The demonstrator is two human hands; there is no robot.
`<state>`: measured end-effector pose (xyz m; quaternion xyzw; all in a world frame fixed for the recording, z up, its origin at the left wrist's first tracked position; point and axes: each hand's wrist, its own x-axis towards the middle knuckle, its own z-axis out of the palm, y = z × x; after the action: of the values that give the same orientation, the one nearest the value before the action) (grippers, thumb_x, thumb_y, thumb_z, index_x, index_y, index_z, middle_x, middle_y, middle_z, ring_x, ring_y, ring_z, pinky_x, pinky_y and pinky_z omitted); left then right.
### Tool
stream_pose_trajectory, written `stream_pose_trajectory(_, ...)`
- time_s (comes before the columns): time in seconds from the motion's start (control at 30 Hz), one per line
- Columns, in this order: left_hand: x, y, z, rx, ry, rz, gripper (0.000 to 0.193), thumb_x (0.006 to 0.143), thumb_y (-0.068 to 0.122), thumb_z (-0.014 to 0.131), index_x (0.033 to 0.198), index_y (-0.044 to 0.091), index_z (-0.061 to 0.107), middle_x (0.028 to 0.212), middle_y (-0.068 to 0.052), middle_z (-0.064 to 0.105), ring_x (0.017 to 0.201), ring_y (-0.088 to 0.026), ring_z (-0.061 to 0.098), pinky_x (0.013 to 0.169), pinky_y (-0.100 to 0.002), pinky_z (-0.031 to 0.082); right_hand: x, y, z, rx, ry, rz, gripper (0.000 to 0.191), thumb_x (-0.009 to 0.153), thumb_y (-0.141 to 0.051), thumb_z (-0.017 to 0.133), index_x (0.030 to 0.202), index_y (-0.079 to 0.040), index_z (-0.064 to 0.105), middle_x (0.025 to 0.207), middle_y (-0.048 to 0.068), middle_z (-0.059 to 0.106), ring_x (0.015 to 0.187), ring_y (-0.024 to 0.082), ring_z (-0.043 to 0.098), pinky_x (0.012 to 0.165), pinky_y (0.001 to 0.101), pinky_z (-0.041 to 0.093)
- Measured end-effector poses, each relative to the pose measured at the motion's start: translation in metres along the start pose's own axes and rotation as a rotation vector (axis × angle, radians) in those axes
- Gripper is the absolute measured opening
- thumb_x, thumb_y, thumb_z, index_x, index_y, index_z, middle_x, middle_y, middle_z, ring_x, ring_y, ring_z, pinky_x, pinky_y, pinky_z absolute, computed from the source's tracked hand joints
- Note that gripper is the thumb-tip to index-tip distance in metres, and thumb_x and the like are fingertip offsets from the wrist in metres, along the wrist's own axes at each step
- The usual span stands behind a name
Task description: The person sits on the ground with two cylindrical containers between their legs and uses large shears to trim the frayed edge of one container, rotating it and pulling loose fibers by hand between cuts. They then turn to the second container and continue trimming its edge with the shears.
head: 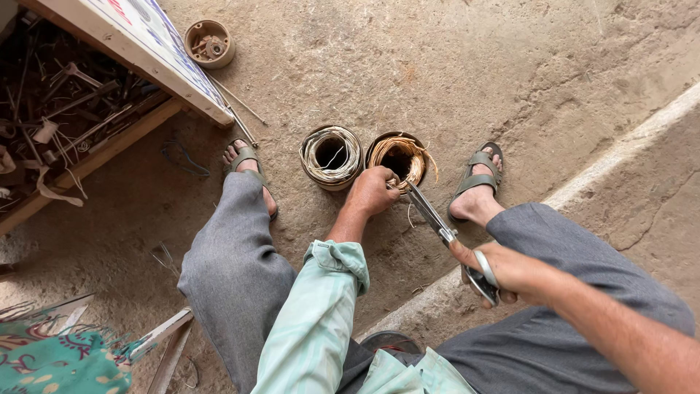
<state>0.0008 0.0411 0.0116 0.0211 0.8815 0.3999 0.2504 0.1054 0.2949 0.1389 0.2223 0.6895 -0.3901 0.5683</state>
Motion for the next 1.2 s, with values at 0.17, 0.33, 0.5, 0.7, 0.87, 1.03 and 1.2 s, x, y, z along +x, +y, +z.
stream_pose_trajectory(0.17, -0.006, 0.003, 0.002, -0.044, -0.013, -0.015, 0.027, 0.081, 0.016, 0.076, 0.108, 0.012, 0.076, 0.109, -0.008, 0.072, 0.099, -0.023, 0.071, 0.09, -0.038, 0.057, 0.005, -0.024, -0.014, -0.162, 0.006, 0.069, 0.086, 0.082, -0.085, 0.041, 0.073, -0.003, 0.065, 0.048, 0.011, 0.061, 0.032, 0.016, 0.046, 0.031, 0.0297, 0.028)
stream_pose_trajectory(0.33, -0.01, -0.006, 0.005, -0.014, 0.131, 0.227, 0.027, 0.08, 0.013, 0.076, 0.106, 0.006, 0.071, 0.107, -0.015, 0.071, 0.103, -0.034, 0.068, 0.092, -0.042, 0.054, 0.034, -0.007, 0.009, -0.053, 0.059, -0.008, 0.078, 0.085, -0.079, 0.046, 0.071, -0.004, 0.063, 0.053, 0.009, 0.061, 0.039, 0.016, 0.052, 0.036, 0.0313, 0.037)
stream_pose_trajectory(0.5, -0.012, -0.02, 0.011, -0.172, 0.136, 0.168, 0.043, 0.078, 0.008, 0.074, 0.118, 0.006, 0.059, 0.111, -0.018, 0.071, 0.109, -0.037, 0.068, 0.094, -0.042, 0.053, 0.098, 0.01, 0.074, 0.04, 0.355, -0.475, 0.059, 0.089, -0.062, 0.062, 0.076, -0.004, 0.065, 0.06, 0.004, 0.057, 0.056, 0.014, 0.06, 0.047, 0.0362, 0.056)
stream_pose_trajectory(0.7, -0.011, -0.031, 0.009, -0.26, 0.133, 0.191, 0.054, 0.077, 0.005, 0.07, 0.129, 0.009, 0.057, 0.122, -0.018, 0.072, 0.119, -0.033, 0.068, 0.101, -0.038, 0.053, 0.114, 0.026, 0.111, -0.15, 0.674, -0.599, 0.056, 0.088, -0.055, 0.069, 0.077, -0.001, 0.065, 0.063, 0.018, 0.064, 0.06, 0.037, 0.064, 0.06, 0.0491, 0.05)
stream_pose_trajectory(0.87, -0.001, -0.023, 0.011, -0.176, 0.213, 0.169, 0.049, 0.077, 0.005, 0.068, 0.125, 0.01, 0.066, 0.119, -0.017, 0.071, 0.114, -0.034, 0.067, 0.098, -0.04, 0.053, 0.113, 0.003, 0.114, -0.262, 0.808, -0.438, 0.061, 0.087, -0.065, 0.067, 0.082, -0.004, 0.07, 0.074, 0.025, 0.069, 0.076, 0.046, 0.066, 0.067, 0.0544, 0.047)
stream_pose_trajectory(1.03, 0.0, -0.024, 0.022, -0.076, 0.273, 0.185, 0.037, 0.08, 0.008, 0.063, 0.115, 0.01, 0.072, 0.121, -0.011, 0.071, 0.114, -0.035, 0.066, 0.098, -0.041, 0.054, 0.117, -0.014, 0.093, -0.063, 0.615, -0.287, 0.073, 0.087, -0.073, 0.065, 0.079, -0.001, 0.071, 0.077, 0.022, 0.069, 0.078, 0.038, 0.068, 0.069, 0.0495, 0.05)
stream_pose_trajectory(1.2, 0.004, -0.024, 0.02, -0.004, 0.201, 0.15, 0.039, 0.077, 0.006, 0.062, 0.115, 0.009, 0.071, 0.124, -0.01, 0.068, 0.116, -0.034, 0.063, 0.098, -0.042, 0.051, 0.124, -0.034, 0.072, 0.076, 0.487, -0.265, 0.076, 0.083, -0.072, 0.068, 0.074, 0.003, 0.066, 0.069, 0.015, 0.066, 0.067, 0.027, 0.065, 0.061, 0.0461, 0.05)
